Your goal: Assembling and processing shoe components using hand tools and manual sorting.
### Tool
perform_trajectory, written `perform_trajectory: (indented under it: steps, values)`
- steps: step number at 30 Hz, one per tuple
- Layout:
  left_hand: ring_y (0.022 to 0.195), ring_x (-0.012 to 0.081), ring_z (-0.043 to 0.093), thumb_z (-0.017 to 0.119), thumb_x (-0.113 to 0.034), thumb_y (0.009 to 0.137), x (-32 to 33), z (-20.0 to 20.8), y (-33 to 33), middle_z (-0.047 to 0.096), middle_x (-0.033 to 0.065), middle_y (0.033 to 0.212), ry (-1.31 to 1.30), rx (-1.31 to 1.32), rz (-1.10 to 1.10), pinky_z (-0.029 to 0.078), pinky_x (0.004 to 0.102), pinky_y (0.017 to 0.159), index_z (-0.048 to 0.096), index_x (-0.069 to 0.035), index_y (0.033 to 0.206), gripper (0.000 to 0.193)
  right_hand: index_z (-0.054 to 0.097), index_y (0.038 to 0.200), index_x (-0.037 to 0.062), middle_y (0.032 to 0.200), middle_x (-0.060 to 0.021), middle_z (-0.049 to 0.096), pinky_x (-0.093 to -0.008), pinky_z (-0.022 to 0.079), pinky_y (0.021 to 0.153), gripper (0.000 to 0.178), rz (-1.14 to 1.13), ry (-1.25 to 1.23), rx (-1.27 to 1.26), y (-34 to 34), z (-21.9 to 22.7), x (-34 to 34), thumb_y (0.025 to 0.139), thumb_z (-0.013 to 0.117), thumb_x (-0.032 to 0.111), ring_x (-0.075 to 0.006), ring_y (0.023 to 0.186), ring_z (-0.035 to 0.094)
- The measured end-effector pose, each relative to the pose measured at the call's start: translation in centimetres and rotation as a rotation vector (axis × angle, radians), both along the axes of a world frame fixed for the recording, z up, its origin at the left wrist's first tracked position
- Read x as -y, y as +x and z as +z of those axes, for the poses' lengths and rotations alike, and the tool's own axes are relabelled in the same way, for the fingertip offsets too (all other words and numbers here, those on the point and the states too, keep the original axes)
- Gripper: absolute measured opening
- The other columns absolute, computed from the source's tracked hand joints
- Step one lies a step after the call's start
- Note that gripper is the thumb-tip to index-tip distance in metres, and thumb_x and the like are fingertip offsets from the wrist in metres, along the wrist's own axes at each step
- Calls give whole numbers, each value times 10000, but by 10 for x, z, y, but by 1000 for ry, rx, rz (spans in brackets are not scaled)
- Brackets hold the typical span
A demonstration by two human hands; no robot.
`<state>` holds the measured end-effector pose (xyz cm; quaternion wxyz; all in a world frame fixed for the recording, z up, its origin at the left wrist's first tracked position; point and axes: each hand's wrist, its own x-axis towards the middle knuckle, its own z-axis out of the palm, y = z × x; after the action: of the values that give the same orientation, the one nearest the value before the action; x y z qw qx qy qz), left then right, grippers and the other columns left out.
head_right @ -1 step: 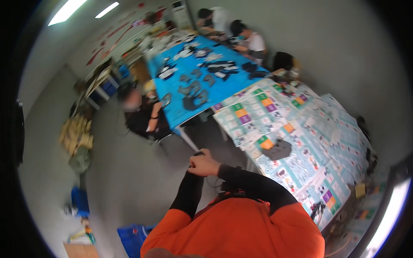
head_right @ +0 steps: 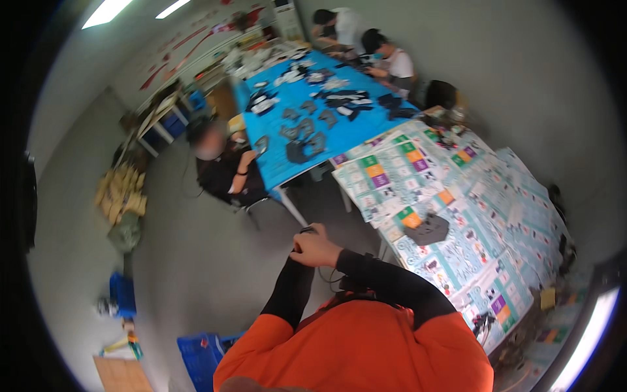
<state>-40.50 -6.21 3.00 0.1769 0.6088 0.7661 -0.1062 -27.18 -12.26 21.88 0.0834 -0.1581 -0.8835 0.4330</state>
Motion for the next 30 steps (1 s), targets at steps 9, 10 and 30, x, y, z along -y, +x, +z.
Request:
perform_trajectory:
  steps: [9,10,30]
  values:
    - [919,297,604,525,-217,753,64,-61,-33,641,143,953,-102,94,64,487,374,794,663,-50,883,253,561,877,29,679,-57,588,-281,454,574,253,436,-502,226,36,41,19,860,526,279,-146,610,576]
    - [919,297,604,525,-218,753,68,-68,-34,641,143,954,-113,106,56,487,374,795,663,-49,885,255,561,877,29,679,-57,588,-281,454,574,253,441,-510,229,44,33,16,860,526,279,-146,610,576]
    - [795,229,633,626,-220,744,239,-162,-53,618,37,994,-434,360,-61,522,390,646,589,-119,1004,281,572,819,-8,729,-109,616,-304,474,586,244,-339,-334,311,171,-123,-70,821,524,231,-177,678,617]
